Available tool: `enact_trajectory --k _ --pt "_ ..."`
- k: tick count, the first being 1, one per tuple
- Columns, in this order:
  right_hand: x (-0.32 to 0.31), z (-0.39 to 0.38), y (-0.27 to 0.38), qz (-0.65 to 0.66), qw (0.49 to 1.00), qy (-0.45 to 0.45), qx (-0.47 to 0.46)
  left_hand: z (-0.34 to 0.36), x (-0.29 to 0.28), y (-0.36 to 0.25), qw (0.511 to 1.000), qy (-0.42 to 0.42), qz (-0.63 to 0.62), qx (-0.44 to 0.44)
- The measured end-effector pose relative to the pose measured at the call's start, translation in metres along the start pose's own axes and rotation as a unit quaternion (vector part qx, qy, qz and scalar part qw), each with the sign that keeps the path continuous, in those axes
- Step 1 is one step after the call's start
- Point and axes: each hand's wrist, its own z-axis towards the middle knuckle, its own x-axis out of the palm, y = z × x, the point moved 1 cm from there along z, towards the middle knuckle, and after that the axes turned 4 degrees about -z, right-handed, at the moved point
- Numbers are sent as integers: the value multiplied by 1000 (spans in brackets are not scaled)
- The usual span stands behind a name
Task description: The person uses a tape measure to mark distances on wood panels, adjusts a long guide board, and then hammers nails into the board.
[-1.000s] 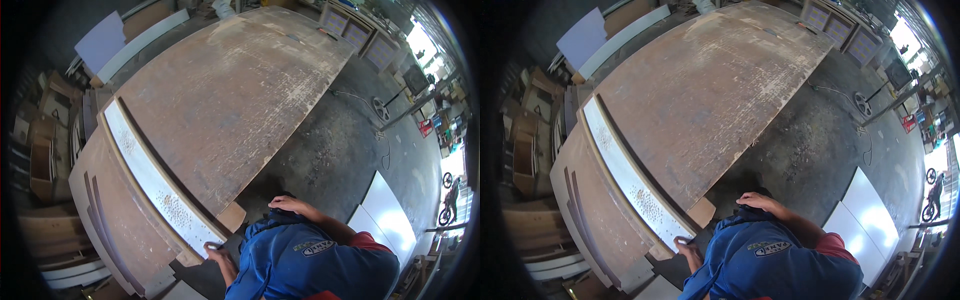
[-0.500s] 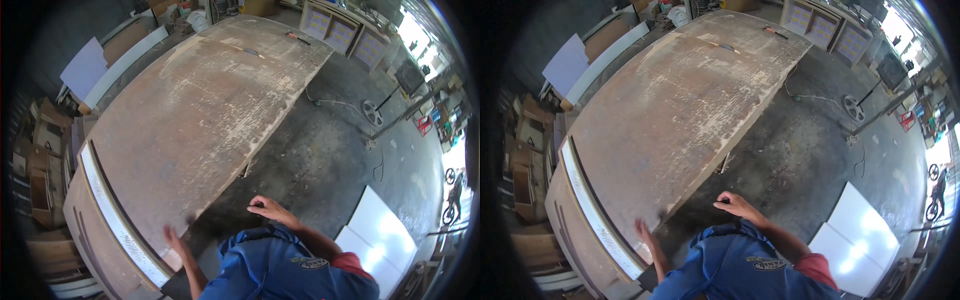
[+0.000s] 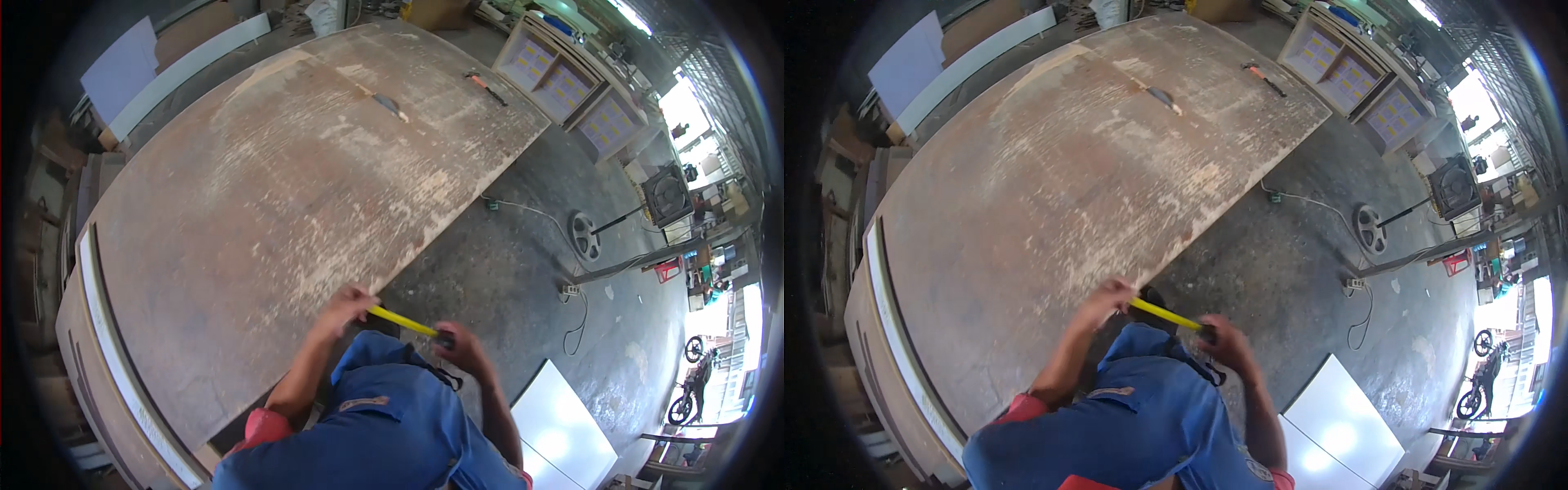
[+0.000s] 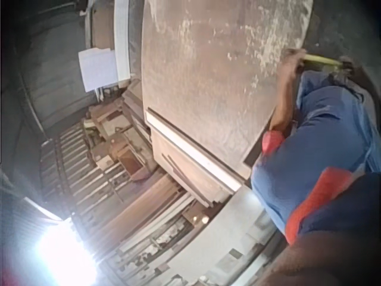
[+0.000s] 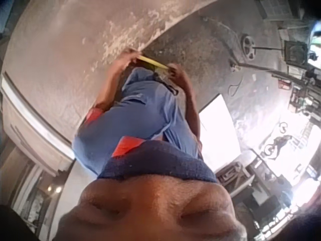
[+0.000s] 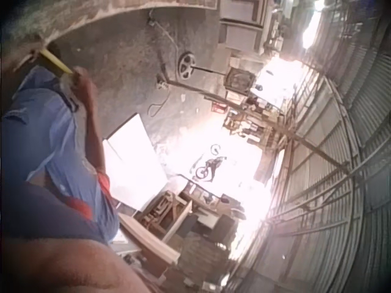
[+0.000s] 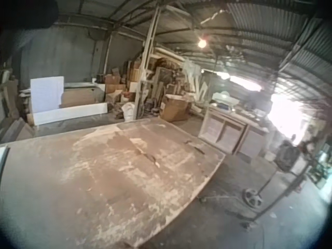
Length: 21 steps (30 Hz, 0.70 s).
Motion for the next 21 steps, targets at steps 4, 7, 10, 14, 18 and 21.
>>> enact_trajectory --k 4,7,10,14,18,21 --pt "-143 -23 -90 -173 974 -103 101 90 -148 -93 934 -285 -52 211" --pt "-237 -50 -153 -296 935 -142 131 113 -303 -136 873 -343 -193 288" --pt "-287 -14 -141 -291 928 -180 146 135 -324 -170 831 -442 -197 276" --pt "-305 112 -126 -294 943 -117 101 188 -271 -145 801 -376 -337 322" --pt "-289 272 -137 -277 961 -19 5 274 -81 -93 796 -422 -323 289" --pt "-275 391 -126 -244 964 72 -79 313 33 -89 818 -379 -374 221"
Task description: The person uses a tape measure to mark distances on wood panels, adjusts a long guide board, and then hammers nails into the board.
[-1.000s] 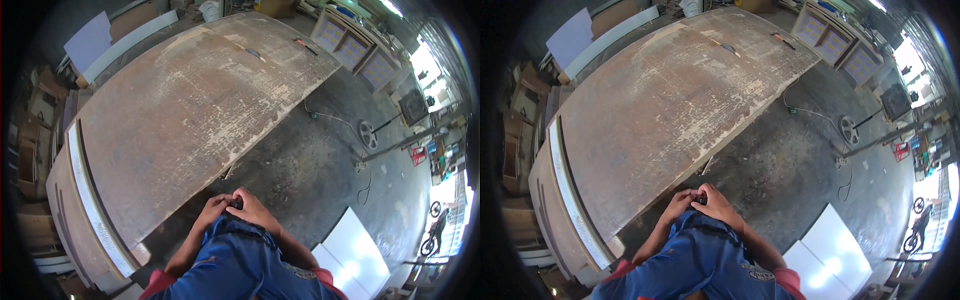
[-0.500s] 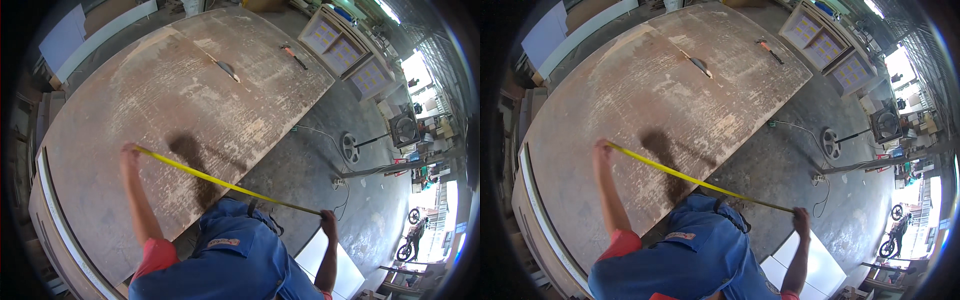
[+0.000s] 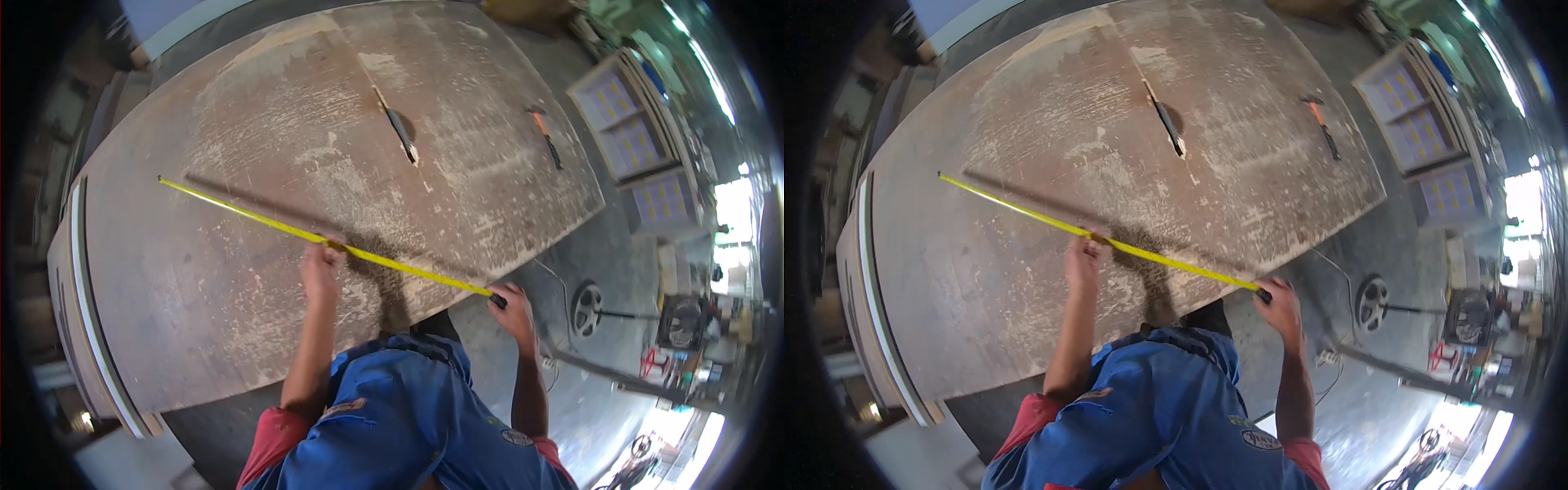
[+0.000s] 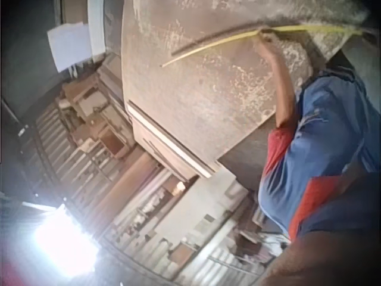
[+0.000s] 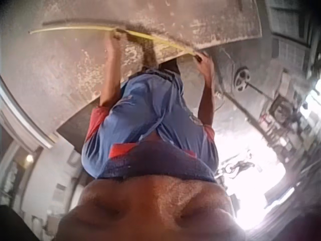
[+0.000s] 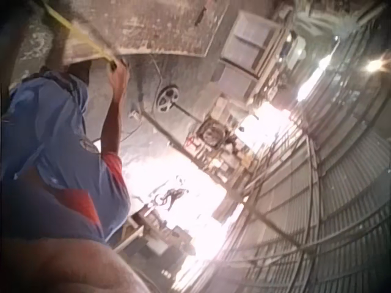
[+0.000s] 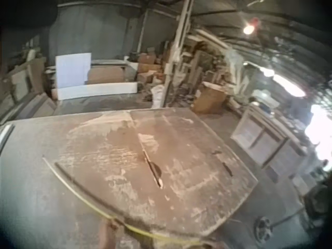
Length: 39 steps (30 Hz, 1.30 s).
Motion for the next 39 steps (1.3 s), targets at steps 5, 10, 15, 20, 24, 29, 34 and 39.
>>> enact_trajectory --k 5,10,15,20,24,29,34,39 --pt "-13 142 -15 18 987 53 -150 23 30 53 996 -40 0 82" --pt "-70 233 -35 -18 982 82 -171 65 -36 1 971 -134 50 194" --pt "-119 313 -153 -61 982 59 -168 85 -59 -51 925 -270 49 264" --pt "-104 354 -196 -40 975 52 -214 101 4 -46 834 -383 265 296" --pt "-82 396 -159 -59 973 27 -221 119 -31 -41 609 -355 610 363" --pt "-64 446 -138 -58 968 18 -243 146 -26 -19 594 -327 708 196" --pt "-53 455 -125 -77 973 25 -218 145 -5 -11 507 -389 732 238" --pt "-49 459 -127 -73 969 -3 -238 144 3 -11 469 -381 750 270"
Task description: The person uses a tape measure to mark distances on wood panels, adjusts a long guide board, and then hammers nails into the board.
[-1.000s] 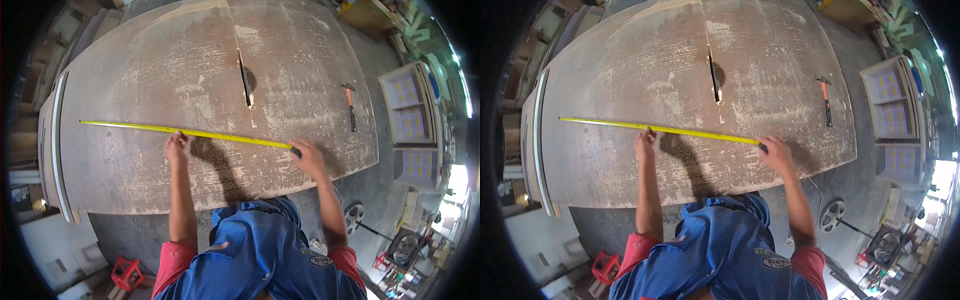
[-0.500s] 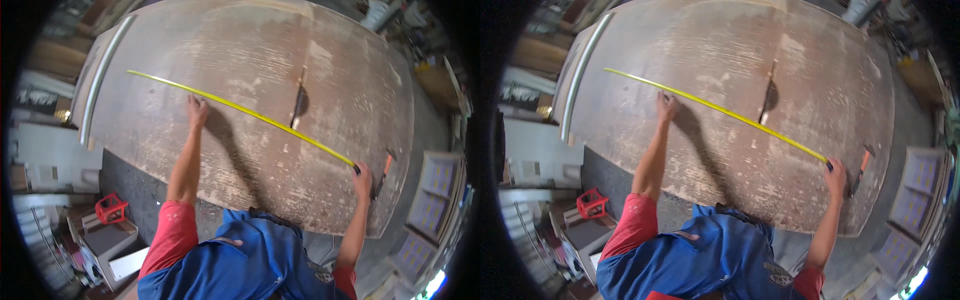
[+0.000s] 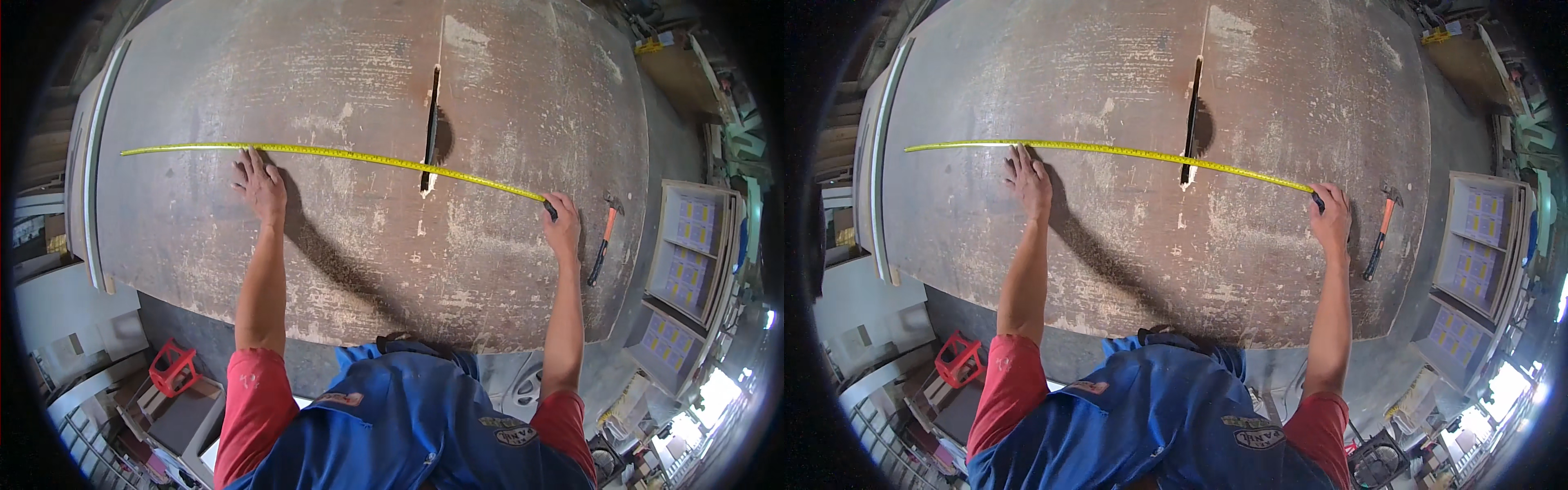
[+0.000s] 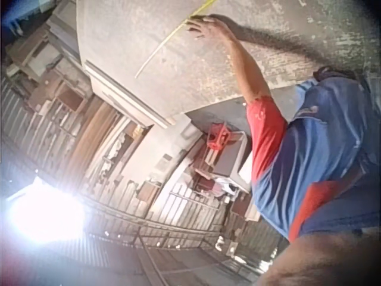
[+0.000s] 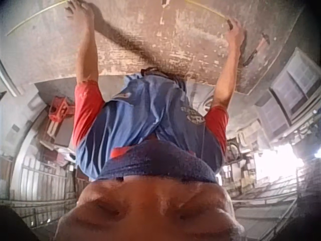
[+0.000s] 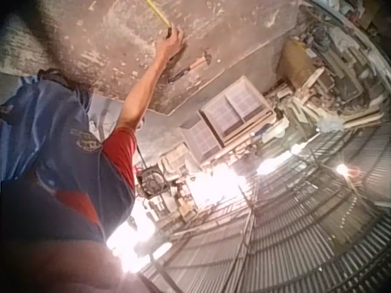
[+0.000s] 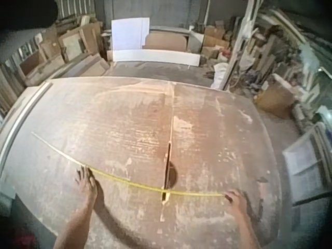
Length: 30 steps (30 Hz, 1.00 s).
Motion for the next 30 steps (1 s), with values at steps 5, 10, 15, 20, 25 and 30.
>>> enact_trajectory --k 5,10,15,20,25,30 --pt "8 8 5 -33 999 -20 5 -1 0 -1 1000 -12 -26 -8" --pt "18 8 11 -58 997 -45 29 2 -5 -7 1000 7 -3 -10" --pt "24 2 21 -53 995 -82 30 2 -6 -9 999 -15 -36 -12" --pt "47 -4 53 -48 992 -108 36 1 -7 -9 998 -20 -42 -30" --pt "76 -9 98 -81 975 -195 72 -2 -9 -8 999 -18 -38 -30" --pt "85 -10 107 -107 970 -211 56 -2 -11 -11 998 -10 -65 -14"
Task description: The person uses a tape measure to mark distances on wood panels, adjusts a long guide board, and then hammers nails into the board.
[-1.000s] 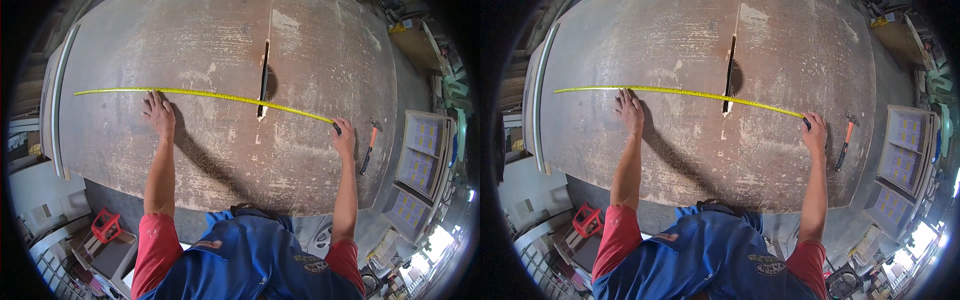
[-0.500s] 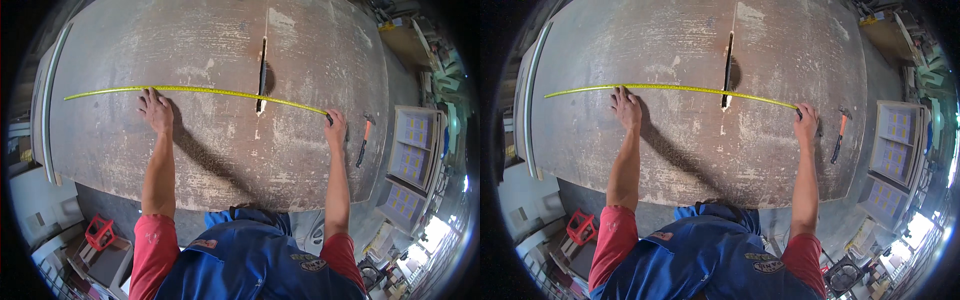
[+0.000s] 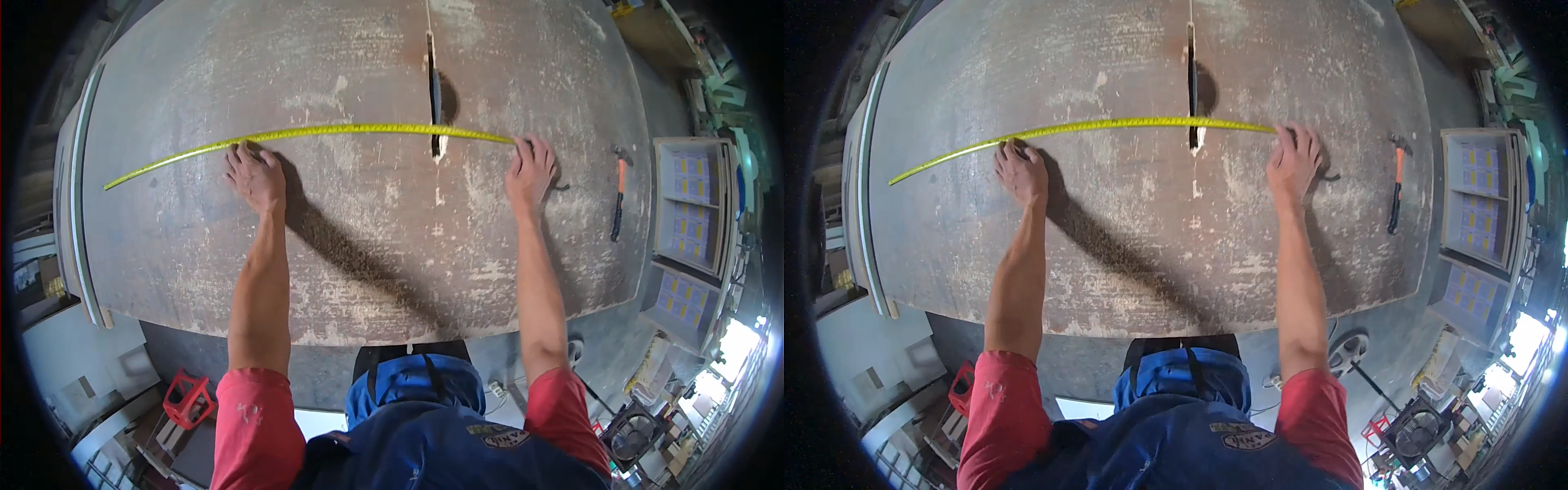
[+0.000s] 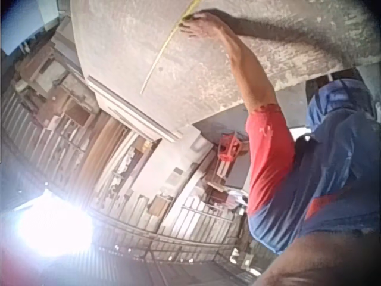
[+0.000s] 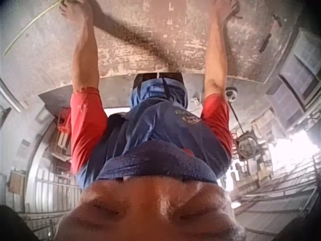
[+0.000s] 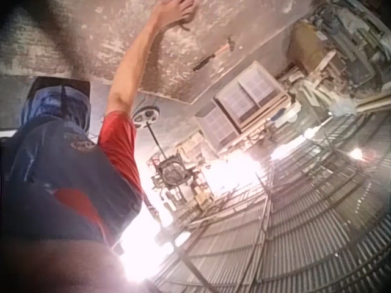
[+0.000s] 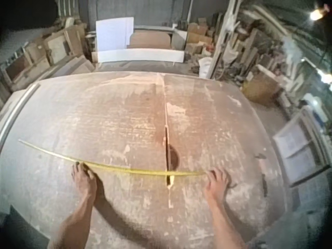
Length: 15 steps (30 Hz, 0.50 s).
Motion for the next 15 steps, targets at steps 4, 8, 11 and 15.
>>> enact_trajectory --k 4,8,11,15 --pt "9 2 -3 21 999 -40 12 5 11 13 994 -103 26 28" --pt "12 3 -11 22 999 -41 4 1 13 5 991 -69 76 89" --pt "13 -1 -13 11 1000 -24 10 -4 5 2 993 -33 52 103" --pt "14 -3 -8 10 1000 -17 14 -4 11 10 988 -102 -9 116"
